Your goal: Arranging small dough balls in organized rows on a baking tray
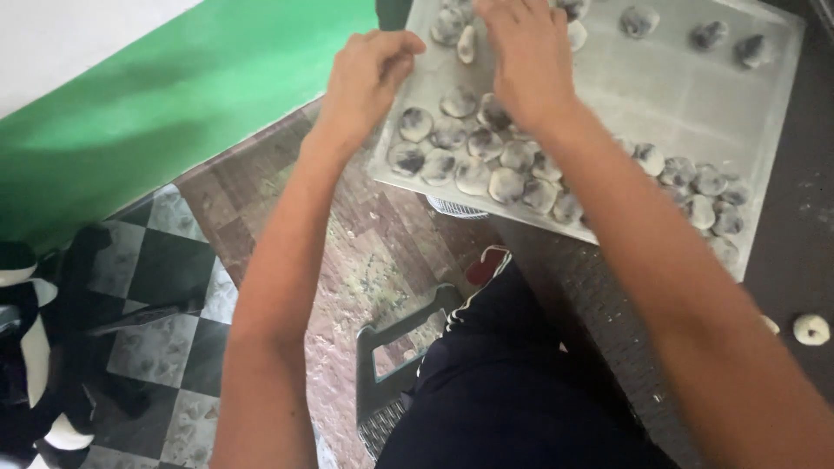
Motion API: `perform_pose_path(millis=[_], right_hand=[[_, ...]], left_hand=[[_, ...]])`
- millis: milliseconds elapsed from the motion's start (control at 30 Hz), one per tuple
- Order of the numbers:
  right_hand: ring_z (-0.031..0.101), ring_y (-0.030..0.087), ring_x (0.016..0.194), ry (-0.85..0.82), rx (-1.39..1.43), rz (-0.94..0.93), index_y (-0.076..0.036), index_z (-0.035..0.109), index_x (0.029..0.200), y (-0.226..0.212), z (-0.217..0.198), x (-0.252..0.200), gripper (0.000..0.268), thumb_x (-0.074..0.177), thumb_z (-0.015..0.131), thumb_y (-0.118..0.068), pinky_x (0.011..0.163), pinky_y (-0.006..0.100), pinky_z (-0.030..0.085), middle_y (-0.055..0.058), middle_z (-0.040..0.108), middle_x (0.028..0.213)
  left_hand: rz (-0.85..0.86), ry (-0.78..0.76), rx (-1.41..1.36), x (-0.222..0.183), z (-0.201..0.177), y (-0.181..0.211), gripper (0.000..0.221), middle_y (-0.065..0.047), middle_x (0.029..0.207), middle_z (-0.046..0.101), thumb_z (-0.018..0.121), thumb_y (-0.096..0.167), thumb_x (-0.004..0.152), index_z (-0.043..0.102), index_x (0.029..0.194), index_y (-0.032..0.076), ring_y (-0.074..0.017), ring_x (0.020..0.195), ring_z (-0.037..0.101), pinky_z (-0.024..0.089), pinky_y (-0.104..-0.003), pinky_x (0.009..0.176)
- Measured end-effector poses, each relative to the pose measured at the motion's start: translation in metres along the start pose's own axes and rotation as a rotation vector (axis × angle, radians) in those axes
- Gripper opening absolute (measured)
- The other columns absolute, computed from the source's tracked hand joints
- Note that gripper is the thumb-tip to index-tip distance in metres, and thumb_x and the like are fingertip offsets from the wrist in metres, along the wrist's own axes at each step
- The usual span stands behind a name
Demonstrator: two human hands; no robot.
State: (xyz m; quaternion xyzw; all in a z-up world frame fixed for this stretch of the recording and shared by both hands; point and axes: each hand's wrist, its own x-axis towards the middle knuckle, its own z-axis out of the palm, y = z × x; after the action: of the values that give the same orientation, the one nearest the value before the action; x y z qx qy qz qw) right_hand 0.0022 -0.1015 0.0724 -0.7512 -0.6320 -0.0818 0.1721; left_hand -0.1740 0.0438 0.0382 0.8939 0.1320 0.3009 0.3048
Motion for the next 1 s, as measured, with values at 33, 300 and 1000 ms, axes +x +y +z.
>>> perform_pose_path(millis=[33,300,1000], right_hand=[[0.047,0.036,0.106,0.043,0.032,-0.139,-0.012,0.058,0.117,0.016,0.009,0.01,0.052,0.073,0.049,0.013,0.065,0.049,0.036,0.007,0.064,0.121],[0.05,0.023,0.09,0.141,0.086,-0.141,-0.015,0.061,0.094,0.005,0.026,0.001,0.013,0.093,0.071,-0.023,0.075,0.041,0.03,-0.004,0.065,0.091],[-0.002,0.026,0.148,-0.413,-0.068,0.155,-0.005,0.007,0.154,-0.09,-0.002,-0.046,0.082,0.096,0.002,-0.063,0.115,0.059,0.003,0.012,0.006,0.162]], left_hand=[[-0.023,-0.011,-0.012,-0.001,-0.001,0.002,0.017,-0.005,0.092,0.07,0.059,0.006,0.09,0.067,0.104,0.013,-0.0263,0.081,0.057,0.041,-0.039,0.079],[-0.075,0.07,-0.062,-0.013,-0.017,0.012,0.02,-0.005,0.091,0.067,0.054,0.006,0.092,0.063,0.108,0.014,-0.0229,0.084,0.058,0.043,-0.035,0.077],[-0.017,-0.204,0.304,-0.004,0.006,0.016,0.027,-0.002,0.099,0.064,0.076,0.02,0.081,0.066,0.106,0.019,-0.0279,0.094,0.05,0.035,-0.046,0.074]])
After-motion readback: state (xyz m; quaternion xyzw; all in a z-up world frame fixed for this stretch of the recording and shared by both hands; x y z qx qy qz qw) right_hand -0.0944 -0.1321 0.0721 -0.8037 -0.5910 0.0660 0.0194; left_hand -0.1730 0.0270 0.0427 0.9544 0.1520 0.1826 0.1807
